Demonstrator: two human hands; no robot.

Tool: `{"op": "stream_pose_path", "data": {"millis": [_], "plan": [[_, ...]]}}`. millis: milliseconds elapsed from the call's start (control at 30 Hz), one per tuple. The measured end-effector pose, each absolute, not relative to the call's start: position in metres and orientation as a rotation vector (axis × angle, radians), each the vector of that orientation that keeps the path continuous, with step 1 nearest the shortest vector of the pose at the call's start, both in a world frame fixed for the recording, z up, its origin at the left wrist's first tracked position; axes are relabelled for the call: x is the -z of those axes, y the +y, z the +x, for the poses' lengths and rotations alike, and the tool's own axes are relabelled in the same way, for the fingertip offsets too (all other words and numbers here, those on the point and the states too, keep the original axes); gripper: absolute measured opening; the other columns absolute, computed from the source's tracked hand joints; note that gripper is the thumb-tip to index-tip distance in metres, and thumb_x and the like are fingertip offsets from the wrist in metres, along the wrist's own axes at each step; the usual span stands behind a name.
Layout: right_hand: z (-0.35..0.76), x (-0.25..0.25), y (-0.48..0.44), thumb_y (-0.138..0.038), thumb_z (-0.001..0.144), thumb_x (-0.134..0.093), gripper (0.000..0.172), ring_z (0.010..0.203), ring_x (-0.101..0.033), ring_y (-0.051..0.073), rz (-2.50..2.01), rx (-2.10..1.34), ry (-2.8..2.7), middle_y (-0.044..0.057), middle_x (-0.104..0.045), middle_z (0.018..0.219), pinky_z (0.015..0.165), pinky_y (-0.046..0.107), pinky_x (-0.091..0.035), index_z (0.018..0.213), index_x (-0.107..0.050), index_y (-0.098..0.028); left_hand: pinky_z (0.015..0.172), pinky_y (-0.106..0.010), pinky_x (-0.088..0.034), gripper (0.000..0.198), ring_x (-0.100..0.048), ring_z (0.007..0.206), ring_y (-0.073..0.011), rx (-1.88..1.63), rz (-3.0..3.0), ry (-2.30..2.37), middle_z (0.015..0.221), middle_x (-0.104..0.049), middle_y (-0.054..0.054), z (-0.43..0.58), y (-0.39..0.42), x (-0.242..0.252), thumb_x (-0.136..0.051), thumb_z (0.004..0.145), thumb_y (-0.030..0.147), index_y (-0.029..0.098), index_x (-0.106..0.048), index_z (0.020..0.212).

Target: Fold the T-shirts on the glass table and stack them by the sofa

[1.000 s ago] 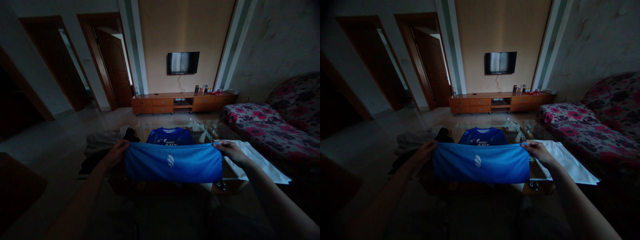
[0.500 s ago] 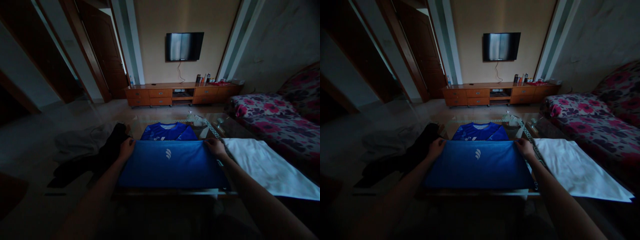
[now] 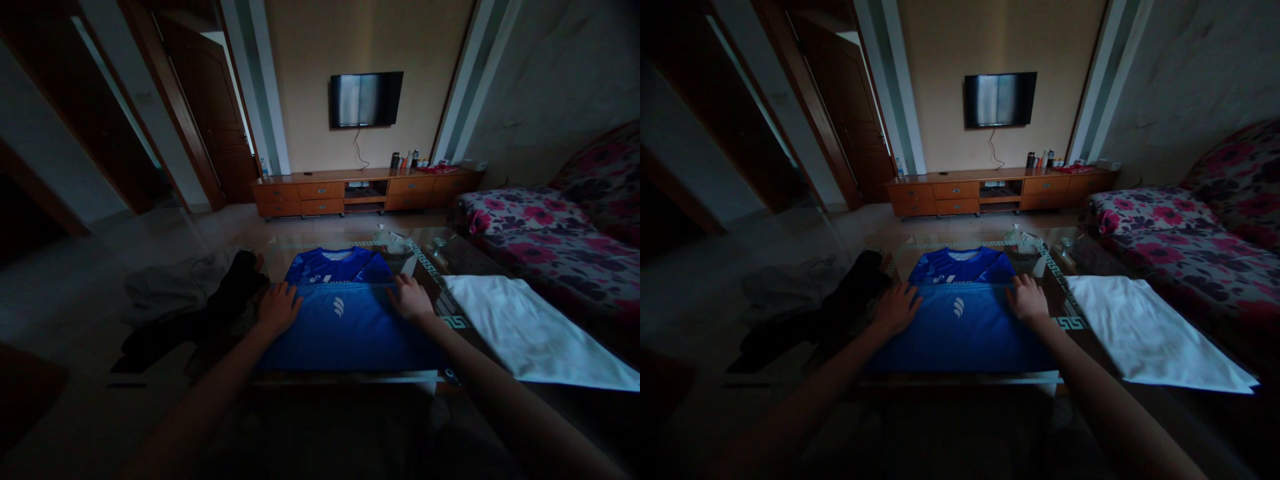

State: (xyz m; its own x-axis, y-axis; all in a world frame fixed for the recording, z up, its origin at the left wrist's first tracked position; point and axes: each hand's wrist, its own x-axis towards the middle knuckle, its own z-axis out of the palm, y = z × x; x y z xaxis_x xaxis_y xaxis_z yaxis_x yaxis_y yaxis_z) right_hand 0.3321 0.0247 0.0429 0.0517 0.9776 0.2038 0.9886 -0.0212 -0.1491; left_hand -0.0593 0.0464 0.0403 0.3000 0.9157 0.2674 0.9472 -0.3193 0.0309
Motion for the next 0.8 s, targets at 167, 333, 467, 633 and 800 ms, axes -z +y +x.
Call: {"op": "stream_pose_path", "data": {"millis": [167, 333, 467, 633, 800], "plan": [[0.322, -0.011, 0.018, -0.058, 0.1, -0.025, 0.069, 0.148, -0.027, 0.036, -2.267, -0.071, -1.994, 0.016, -0.031, 0.161, 0.116, 0.053, -0.025, 0.155, -0.036, -0.017, 0.117, -0.051, -0.024, 0.067, -0.034, 0.145, -0.0352, 0.293, -2.422, -1.927, 0.158, -0.041, -0.012, -0.074, 0.042, -0.009, -0.038, 0.095, 0.065, 0.025, -0.048, 0.149], [0.332, 0.014, 0.024, -0.065, 0.099, -0.017, 0.076, 0.154, -0.012, 0.032, -2.266, -0.097, -1.951, 0.012, -0.019, 0.167, 0.122, 0.05, -0.013, 0.16, -0.027, -0.021, 0.12, -0.051, -0.02, 0.069, -0.024, 0.151, -0.0321, 0.304, -2.481, -1.972, 0.164, -0.031, -0.009, -0.087, 0.052, 0.001, -0.04, 0.096, 0.062, 0.026, -0.039, 0.154], [0.337, 0.013, 0.033, -0.065, 0.099, -0.018, 0.074, 0.154, -0.015, 0.03, -2.239, -0.091, -1.969, 0.01, -0.019, 0.167, 0.123, 0.048, -0.013, 0.159, -0.028, -0.023, 0.122, -0.049, -0.02, 0.063, -0.025, 0.151, -0.0309, 0.322, -2.473, -1.965, 0.163, -0.032, -0.009, -0.083, 0.053, -0.004, -0.037, 0.099, 0.055, 0.024, -0.04, 0.154], [0.328, -0.002, 0.031, -0.055, 0.101, -0.025, 0.069, 0.153, -0.019, 0.03, -2.255, 0.037, -1.952, 0.015, -0.024, 0.164, 0.123, 0.048, -0.012, 0.156, -0.036, -0.015, 0.123, -0.05, -0.017, 0.053, -0.03, 0.149, -0.0312, 0.45, -2.395, -1.788, 0.158, -0.041, -0.013, -0.072, 0.039, -0.022, -0.036, 0.101, 0.04, 0.018, -0.053, 0.145], [0.26, -0.02, 0.01, -0.047, 0.102, -0.026, 0.068, 0.153, -0.015, 0.03, -1.968, 0.075, -2.081, 0.018, -0.021, 0.165, 0.124, 0.045, -0.008, 0.153, -0.036, -0.005, 0.123, -0.044, -0.022, 0.053, -0.034, 0.147, -0.0271, 0.471, -2.577, -1.489, 0.156, -0.044, -0.013, -0.026, 0.007, -0.038, -0.032, 0.102, 0.039, 0.015, -0.052, 0.145]]}}
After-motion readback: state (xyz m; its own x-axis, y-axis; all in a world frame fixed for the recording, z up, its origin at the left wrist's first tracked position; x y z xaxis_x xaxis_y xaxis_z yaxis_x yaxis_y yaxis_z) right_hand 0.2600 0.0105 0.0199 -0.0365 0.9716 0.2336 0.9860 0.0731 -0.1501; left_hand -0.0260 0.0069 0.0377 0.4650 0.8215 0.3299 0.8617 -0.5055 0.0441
